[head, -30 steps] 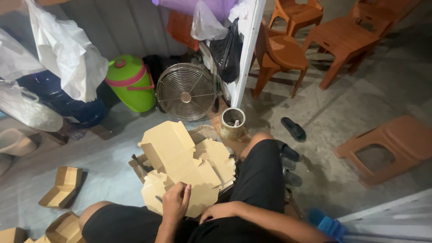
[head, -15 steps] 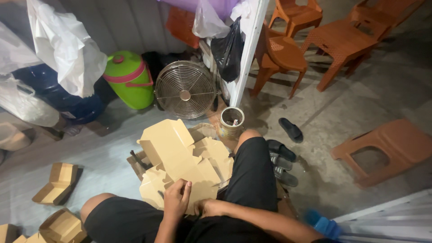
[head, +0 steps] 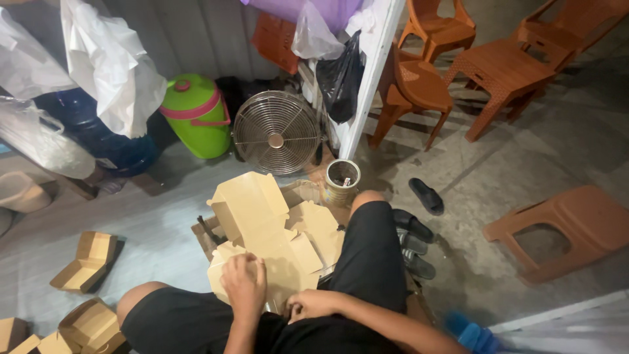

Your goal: The person sits on the floor and folds flat kraft paper takeout boxes by hand, pressing the sides and tabs to shape each box and setting finished boxes with a pile of folded boxes nearby, working through the stack one at a time.

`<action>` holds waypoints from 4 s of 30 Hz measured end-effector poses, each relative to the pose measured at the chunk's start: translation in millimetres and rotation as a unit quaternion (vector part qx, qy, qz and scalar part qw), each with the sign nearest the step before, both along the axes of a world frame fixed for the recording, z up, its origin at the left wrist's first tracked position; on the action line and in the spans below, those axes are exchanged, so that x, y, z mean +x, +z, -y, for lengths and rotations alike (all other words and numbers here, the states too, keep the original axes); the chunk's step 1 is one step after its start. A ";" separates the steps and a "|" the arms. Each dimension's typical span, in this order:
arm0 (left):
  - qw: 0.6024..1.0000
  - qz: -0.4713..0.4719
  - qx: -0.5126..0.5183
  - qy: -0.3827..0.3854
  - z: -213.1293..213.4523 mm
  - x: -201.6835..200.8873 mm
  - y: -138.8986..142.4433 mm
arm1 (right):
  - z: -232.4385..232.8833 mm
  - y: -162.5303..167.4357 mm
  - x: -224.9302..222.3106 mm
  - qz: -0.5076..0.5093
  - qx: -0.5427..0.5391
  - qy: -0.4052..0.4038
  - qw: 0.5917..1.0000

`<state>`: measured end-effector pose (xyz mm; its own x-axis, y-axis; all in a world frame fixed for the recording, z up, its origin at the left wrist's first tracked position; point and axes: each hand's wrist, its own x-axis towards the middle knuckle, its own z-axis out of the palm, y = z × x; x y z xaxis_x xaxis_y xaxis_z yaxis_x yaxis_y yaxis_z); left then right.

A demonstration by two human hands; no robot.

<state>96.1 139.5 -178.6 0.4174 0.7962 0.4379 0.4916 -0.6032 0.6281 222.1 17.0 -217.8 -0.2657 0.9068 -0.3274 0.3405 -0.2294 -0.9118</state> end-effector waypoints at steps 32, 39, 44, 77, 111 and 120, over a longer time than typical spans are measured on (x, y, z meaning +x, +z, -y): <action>0.964 0.053 -0.239 -0.108 22.3 -16.0 -2.9 | 16.2 0.3 31.4 0.261 0.364 -0.125 0.885; 0.902 0.020 -0.404 -0.153 24.8 -12.4 6.6 | 16.4 5.6 35.1 0.195 0.298 -0.159 0.921; 0.860 0.098 -0.469 -0.175 27.8 -12.3 7.8 | 21.8 6.5 34.5 0.196 0.389 -0.118 0.892; 0.880 0.118 -0.372 -0.270 20.5 -21.3 1.3 | -21.9 8.9 -11.4 -0.103 0.186 -0.294 0.932; 0.984 0.099 0.151 0.013 42.9 -14.5 17.9 | 80.6 43.3 64.0 -0.441 0.288 -0.503 0.685; 0.896 0.288 0.014 -0.338 92.2 -8.5 21.1 | 81.2 41.5 -0.2 -0.509 0.265 -0.375 0.728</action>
<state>87.6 47.4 -157.5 0.4975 0.4325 0.7520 -0.3931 -0.6603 0.6399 221.9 -64.2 -176.2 0.5082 0.8494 0.1426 -0.6128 0.4730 -0.6330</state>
